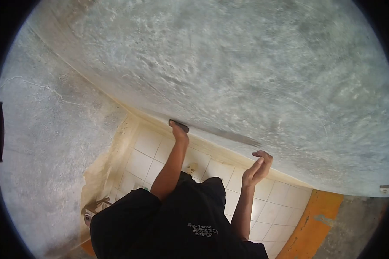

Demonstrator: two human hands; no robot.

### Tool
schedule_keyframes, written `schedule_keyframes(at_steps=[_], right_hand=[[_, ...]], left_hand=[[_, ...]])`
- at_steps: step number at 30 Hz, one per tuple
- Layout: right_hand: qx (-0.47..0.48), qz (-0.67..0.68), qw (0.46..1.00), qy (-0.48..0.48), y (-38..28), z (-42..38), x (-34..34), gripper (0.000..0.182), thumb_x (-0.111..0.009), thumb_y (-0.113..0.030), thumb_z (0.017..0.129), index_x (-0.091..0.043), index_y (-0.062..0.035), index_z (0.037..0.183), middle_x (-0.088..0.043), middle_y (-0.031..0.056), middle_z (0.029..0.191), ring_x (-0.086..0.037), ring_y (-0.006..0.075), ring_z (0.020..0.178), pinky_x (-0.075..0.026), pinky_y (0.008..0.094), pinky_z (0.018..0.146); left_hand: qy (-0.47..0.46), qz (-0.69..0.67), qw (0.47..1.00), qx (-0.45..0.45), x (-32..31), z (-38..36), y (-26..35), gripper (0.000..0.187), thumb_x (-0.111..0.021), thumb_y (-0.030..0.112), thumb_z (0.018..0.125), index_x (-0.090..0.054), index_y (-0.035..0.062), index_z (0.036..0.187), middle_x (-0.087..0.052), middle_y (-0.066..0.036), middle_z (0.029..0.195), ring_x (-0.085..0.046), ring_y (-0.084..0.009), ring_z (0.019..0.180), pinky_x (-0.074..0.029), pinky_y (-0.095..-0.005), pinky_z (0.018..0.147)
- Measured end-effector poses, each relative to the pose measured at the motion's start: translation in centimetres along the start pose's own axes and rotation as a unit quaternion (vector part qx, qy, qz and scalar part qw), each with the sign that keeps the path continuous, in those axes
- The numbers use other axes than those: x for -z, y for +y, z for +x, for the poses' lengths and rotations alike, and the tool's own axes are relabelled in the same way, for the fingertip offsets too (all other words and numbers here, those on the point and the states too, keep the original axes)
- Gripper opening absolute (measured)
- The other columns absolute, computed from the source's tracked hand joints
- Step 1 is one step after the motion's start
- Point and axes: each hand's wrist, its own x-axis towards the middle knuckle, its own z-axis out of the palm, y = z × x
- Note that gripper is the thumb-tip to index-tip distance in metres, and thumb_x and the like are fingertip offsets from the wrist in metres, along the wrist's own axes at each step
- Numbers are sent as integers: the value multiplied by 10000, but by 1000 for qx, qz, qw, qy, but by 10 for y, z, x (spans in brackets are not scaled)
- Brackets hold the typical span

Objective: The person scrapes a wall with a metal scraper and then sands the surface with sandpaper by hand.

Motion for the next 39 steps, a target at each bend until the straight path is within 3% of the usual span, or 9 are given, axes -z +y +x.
schedule_keyframes(at_steps=[2,6,10,11,18,24,27,33,39], right_hand=[[-1,3,1000,-4,-7,7,-8,273,-349,-180,1017,-520,23,1081,-545,125,959,-561,203,797,-466,338,757],[3,22,1000,3,-6,8,-20,314,-382,-245,1012,-493,17,1146,-549,132,976,-555,213,841,-452,352,796],[-39,23,999,6,-15,10,-32,352,-378,-277,1017,-473,14,1189,-552,128,987,-532,205,897,-432,352,839],[-44,33,998,10,-15,9,-34,361,-378,-283,1018,-470,14,1200,-550,126,990,-526,203,909,-429,350,850],[-61,23,998,-2,-11,4,-34,347,-366,-277,1025,-443,0,1221,-529,114,1011,-520,192,918,-437,347,851],[-68,26,997,11,-7,5,-41,267,-367,-197,1025,-440,-5,1197,-503,108,1052,-519,181,919,-453,345,850],[-72,24,997,22,-8,5,-44,232,-371,-166,1015,-437,-10,1173,-490,108,1014,-504,184,903,-437,340,843],[-74,40,996,5,-9,7,-41,240,-375,-164,1014,-429,-4,1186,-484,112,1026,-502,186,915,-448,342,844],[-84,52,995,2,-7,2,-43,250,-379,-175,1018,-434,2,1185,-483,113,1027,-502,184,934,-449,347,853]], left_hand=[[15,-19,999,38,5,9,-1,471,-320,497,1007,-538,97,1129,-497,-2,780,-449,-125,640,-379,-282,552],[-84,-39,994,57,-7,-51,4,464,-307,471,1016,-475,117,1263,-503,8,765,-475,-138,666,-406,-295,596],[-14,-2,998,68,5,0,-15,499,-312,464,1017,-423,97,1337,-555,-38,1049,-528,-167,854,-451,-298,745],[-29,-9,989,145,9,5,-2,527,-346,459,1010,-398,68,1360,-493,-60,1256,-519,-191,1012,-441,-320,872],[-1,-2,985,171,23,11,-18,483,-439,408,987,-481,35,1290,-554,-64,1189,-536,-184,1037,-444,-320,878],[-152,181,968,83,20,-24,-32,338,-507,109,865,-528,16,1190,-574,-51,1036,-535,-140,910,-444,-303,799],[-183,163,959,144,33,4,-45,333,-535,21,812,-497,-31,1139,-567,-110,1088,-598,-218,925,-477,-328,857],[-221,130,933,252,39,1,-36,293,-554,-20,773,-546,-1,1065,-596,-78,1032,-594,-183,940,-478,-318,813],[-236,50,929,279,39,-17,-48,305,-550,-54,783,-536,18,1079,-589,-84,1056,-597,-225,965,-482,-341,855]])
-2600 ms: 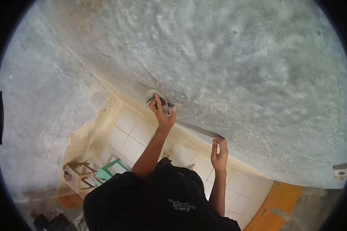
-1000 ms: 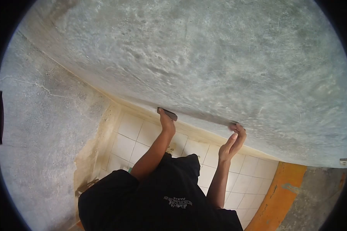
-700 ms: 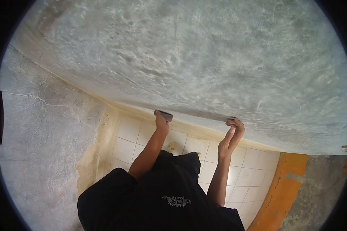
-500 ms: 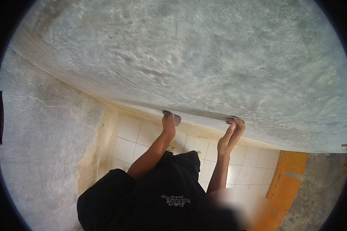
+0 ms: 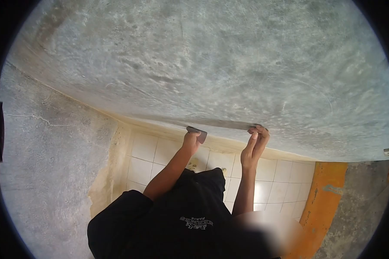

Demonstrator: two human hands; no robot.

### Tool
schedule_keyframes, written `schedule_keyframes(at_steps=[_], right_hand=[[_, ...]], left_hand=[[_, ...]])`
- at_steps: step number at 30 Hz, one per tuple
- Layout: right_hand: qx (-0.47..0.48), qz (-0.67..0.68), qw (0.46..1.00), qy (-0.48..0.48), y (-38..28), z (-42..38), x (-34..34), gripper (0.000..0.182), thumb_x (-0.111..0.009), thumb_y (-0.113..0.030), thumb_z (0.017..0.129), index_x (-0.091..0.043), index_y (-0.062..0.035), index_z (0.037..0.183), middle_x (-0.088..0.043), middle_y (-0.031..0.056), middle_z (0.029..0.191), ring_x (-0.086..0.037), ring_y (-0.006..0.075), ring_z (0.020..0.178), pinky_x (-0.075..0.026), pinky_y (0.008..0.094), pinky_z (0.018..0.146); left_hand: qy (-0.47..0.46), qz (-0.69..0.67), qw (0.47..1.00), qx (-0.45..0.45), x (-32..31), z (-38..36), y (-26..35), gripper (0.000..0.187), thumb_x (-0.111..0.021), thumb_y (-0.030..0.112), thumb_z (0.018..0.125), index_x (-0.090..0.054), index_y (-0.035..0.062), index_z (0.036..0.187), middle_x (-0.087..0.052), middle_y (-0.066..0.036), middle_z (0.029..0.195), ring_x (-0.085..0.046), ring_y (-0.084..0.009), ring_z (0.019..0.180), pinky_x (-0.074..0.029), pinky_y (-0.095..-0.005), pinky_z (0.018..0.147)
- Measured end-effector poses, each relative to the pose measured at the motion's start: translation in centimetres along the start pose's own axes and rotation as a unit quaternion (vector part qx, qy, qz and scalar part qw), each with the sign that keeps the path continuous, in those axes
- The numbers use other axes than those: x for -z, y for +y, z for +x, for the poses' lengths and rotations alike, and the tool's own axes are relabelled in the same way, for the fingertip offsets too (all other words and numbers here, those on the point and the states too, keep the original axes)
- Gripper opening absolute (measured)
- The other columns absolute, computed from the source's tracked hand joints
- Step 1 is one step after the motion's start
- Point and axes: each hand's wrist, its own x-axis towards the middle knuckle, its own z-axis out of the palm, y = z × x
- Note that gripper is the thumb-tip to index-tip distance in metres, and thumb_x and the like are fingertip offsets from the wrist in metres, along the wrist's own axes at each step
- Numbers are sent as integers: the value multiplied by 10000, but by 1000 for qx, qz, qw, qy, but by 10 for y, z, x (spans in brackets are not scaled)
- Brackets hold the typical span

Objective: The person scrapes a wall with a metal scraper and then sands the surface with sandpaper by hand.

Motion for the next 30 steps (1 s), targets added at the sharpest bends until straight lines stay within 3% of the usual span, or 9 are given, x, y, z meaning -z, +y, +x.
schedule_keyframes(at_steps=[3,11,18,21,24,27,30], right_hand=[[3,-5,1000,-5,-1,0,2,258,-377,-182,1021,-440,3,1189,-497,112,1022,-514,185,929,-455,347,852],[-16,5,1000,0,-4,-3,5,284,-360,-206,1034,-452,-1,1208,-549,97,1010,-550,181,902,-455,341,847],[-31,9,999,4,-4,-4,3,278,-364,-193,1030,-464,5,1197,-560,120,1010,-569,201,911,-470,355,852],[-38,6,999,8,-7,-4,5,277,-369,-197,1031,-473,5,1190,-564,113,1006,-569,194,897,-469,347,845],[-44,12,999,22,-5,-7,5,275,-379,-202,1032,-482,5,1179,-566,101,997,-564,183,880,-469,337,835],[-36,16,999,19,-4,-8,2,274,-380,-200,1031,-484,6,1180,-568,103,991,-566,184,875,-472,338,828],[-34,7,999,20,-4,-10,4,272,-384,-197,1030,-484,6,1181,-573,103,983,-567,183,871,-473,338,822]], left_hand=[[-2,-42,998,55,28,31,-13,300,-524,-80,789,-532,24,1071,-588,-83,1050,-595,-235,1002,-483,-364,900],[-58,-91,992,59,2,-7,2,308,-491,-101,780,-529,40,1051,-587,-85,1050,-593,-255,1039,-478,-405,954],[-110,-111,985,67,16,5,-5,307,-478,-98,763,-525,72,1014,-578,-70,1061,-582,-255,1028,-468,-399,947],[-89,-111,989,50,3,-3,-4,262,-452,-111,769,-520,73,943,-569,-105,1057,-576,-303,1052,-453,-457,978],[-54,-91,993,58,7,2,-10,276,-446,-106,767,-514,74,965,-564,-100,1059,-572,-294,1052,-453,-453,977],[-107,-124,984,71,17,16,-13,316,-444,-109,766,-509,76,1013,-559,-88,1066,-571,-278,1044,-453,-447,972],[-19,-105,992,68,-12,-9,-3,379,-437,-111,773,-501,75,1097,-561,-83,1101,-562,-272,1073,-442,-442,988]])
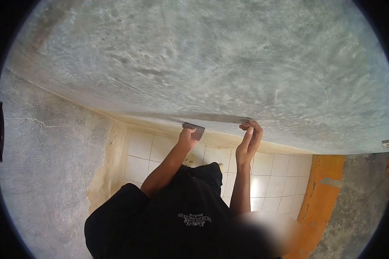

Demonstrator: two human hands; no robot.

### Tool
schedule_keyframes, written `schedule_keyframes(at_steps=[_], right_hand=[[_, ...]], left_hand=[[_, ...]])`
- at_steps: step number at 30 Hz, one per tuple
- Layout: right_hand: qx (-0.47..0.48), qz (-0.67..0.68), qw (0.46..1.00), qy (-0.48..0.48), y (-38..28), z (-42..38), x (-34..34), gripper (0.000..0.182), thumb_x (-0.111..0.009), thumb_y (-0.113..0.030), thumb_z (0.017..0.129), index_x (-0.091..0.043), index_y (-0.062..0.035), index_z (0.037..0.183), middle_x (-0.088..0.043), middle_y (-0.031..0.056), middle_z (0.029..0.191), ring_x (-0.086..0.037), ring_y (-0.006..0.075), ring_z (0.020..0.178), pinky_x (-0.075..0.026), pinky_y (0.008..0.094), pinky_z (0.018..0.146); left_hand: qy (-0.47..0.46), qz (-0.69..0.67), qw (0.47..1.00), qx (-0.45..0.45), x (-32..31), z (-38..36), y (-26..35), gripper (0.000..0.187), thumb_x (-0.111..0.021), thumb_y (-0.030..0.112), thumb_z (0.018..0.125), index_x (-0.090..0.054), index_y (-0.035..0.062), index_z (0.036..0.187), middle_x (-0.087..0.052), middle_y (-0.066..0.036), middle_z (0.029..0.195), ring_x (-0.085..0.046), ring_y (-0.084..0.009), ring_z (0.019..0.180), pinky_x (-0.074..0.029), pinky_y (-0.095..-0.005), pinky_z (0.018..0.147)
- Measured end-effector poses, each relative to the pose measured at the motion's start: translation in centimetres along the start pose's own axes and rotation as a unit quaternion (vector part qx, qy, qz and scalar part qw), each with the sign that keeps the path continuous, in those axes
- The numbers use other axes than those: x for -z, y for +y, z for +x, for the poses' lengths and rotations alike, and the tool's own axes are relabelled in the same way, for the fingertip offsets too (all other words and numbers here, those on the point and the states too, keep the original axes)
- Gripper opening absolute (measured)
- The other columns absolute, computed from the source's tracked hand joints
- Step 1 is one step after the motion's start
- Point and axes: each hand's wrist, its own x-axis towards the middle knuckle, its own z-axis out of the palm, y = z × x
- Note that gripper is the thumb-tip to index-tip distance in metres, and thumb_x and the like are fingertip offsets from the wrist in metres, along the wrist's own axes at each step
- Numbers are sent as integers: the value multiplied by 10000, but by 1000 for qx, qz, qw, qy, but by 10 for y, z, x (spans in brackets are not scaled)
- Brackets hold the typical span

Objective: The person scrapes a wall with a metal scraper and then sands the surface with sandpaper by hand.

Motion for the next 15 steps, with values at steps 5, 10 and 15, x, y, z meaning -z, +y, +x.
schedule_keyframes(at_steps=[5,10,15], right_hand=[[-5,14,999,38,-1,2,1,259,-392,-194,1027,-494,4,1160,-580,105,974,-568,179,871,-471,335,817],[-19,20,1000,9,4,6,15,195,-445,-127,995,-508,14,1114,-568,113,1009,-566,176,916,-455,321,851],[-16,23,1000,-1,17,12,25,159,-535,-85,952,-537,13,1077,-572,108,1012,-563,166,909,-443,306,848]], left_hand=[[-11,15,1000,0,15,19,-7,354,-460,-71,803,-516,81,1118,-564,-61,1104,-565,-248,1060,-449,-415,960],[-21,32,999,-9,8,16,-10,305,-478,-27,841,-525,73,1125,-571,-56,1099,-569,-239,1047,-453,-404,935],[-9,120,993,2,9,11,-21,289,-501,4,866,-521,53,1150,-573,-71,1124,-568,-245,1051,-451,-408,945]])
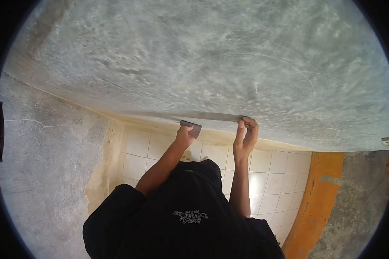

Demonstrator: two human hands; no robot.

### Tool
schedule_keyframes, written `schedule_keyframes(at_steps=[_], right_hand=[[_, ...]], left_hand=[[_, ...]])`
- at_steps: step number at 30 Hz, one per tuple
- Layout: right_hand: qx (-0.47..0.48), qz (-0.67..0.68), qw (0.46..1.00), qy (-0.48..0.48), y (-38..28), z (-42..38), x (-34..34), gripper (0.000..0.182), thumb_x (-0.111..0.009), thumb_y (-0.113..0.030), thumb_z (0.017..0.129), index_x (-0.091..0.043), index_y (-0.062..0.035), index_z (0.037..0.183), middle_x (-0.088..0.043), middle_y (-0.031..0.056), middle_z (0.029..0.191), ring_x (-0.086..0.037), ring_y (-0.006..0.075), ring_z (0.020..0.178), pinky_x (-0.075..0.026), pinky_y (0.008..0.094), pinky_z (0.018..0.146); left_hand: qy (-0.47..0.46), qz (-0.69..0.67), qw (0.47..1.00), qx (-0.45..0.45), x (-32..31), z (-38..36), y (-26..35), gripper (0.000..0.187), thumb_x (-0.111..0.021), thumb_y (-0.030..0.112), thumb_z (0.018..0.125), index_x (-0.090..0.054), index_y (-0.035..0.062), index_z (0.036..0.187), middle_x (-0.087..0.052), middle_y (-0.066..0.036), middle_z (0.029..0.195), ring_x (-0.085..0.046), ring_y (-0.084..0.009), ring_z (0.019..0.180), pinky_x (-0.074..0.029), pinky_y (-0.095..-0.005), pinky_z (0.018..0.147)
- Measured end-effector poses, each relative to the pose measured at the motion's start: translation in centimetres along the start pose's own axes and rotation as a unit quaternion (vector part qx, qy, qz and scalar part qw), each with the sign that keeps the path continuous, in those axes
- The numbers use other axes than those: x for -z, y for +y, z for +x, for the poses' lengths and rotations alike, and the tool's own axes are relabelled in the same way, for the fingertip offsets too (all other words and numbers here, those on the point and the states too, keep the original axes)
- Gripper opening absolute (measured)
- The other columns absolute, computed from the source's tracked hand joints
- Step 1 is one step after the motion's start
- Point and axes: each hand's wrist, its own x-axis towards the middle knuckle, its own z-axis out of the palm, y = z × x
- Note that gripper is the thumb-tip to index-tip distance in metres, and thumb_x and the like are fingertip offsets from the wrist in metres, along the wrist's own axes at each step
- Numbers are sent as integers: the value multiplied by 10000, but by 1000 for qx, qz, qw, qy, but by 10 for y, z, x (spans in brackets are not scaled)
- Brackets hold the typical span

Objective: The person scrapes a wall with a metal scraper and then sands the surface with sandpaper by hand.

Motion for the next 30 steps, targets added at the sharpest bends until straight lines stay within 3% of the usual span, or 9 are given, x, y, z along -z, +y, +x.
schedule_keyframes(at_steps=[3,6,9,12,13,16,19,22,30], right_hand=[[35,-72,997,-24,-1,4,5,159,-577,-72,936,-542,-1,1074,-572,86,1005,-544,142,904,-436,287,847],[165,-217,962,-27,-8,9,18,272,-670,-83,870,-544,-1,1097,-512,132,1145,-517,228,1020,-425,342,899],[200,-320,920,106,-16,9,32,679,-791,-179,765,-415,-22,1308,-272,228,1403,-352,352,1257,-365,498,981],[168,-347,912,141,-20,20,43,1119,-852,-296,688,-95,-74,1481,44,249,1486,-58,448,1386,-215,630,1063],[135,-358,917,113,-22,23,48,1338,-862,-392,654,148,-105,1483,138,251,1507,131,471,1396,-92,684,1078],[133,-309,940,63,-14,36,60,1313,-818,-477,684,141,-77,1485,212,243,1511,160,456,1401,-51,675,1087],[97,-343,934,15,-8,38,67,1332,-773,-580,679,167,-83,1481,270,245,1497,209,449,1392,-39,681,1081],[82,-379,922,-4,-5,34,74,1308,-719,-649,690,154,-86,1485,265,249,1497,211,450,1391,-31,679,1081],[57,-376,924,-25,-6,34,80,1309,-687,-680,701,161,-57,1479,272,274,1488,275,443,1371,123,656,1049]], left_hand=[[27,-69,997,7,-4,9,-3,287,-504,0,866,-526,46,1149,-576,-81,1133,-567,-249,1060,-452,-404,946],[8,-99,995,-7,-15,9,-6,291,-500,-14,865,-525,47,1149,-575,-83,1139,-565,-254,1070,-452,-407,950],[13,-71,997,-24,-43,-15,-8,319,-504,-37,842,-516,50,1149,-570,-84,1138,-558,-257,1084,-442,-421,972],[-65,17,997,-39,-2,24,-24,334,-503,-54,821,-512,55,1137,-563,-82,1133,-547,-261,1100,-429,-427,996],[-48,-108,993,19,-9,24,-26,340,-501,-60,812,-513,58,1130,-562,-82,1128,-544,-262,1104,-426,-429,1001],[-72,-114,991,-8,-21,15,-28,353,-477,-68,796,-511,66,1122,-558,-80,1124,-536,-272,1116,-416,-438,1016],[7,-111,993,-35,-37,6,-38,387,-458,-78,775,-506,67,1131,-562,-80,1119,-541,-282,1109,-414,-446,1021],[-83,-128,988,11,-25,9,-38,420,-453,-85,754,-507,75,1138,-567,-78,1110,-545,-283,1104,-414,-445,1024],[-72,-104,992,-15,-11,16,-49,311,-455,-84,767,-505,80,1026,-565,-83,1098,-551,-292,1081,-433,-444,993]])
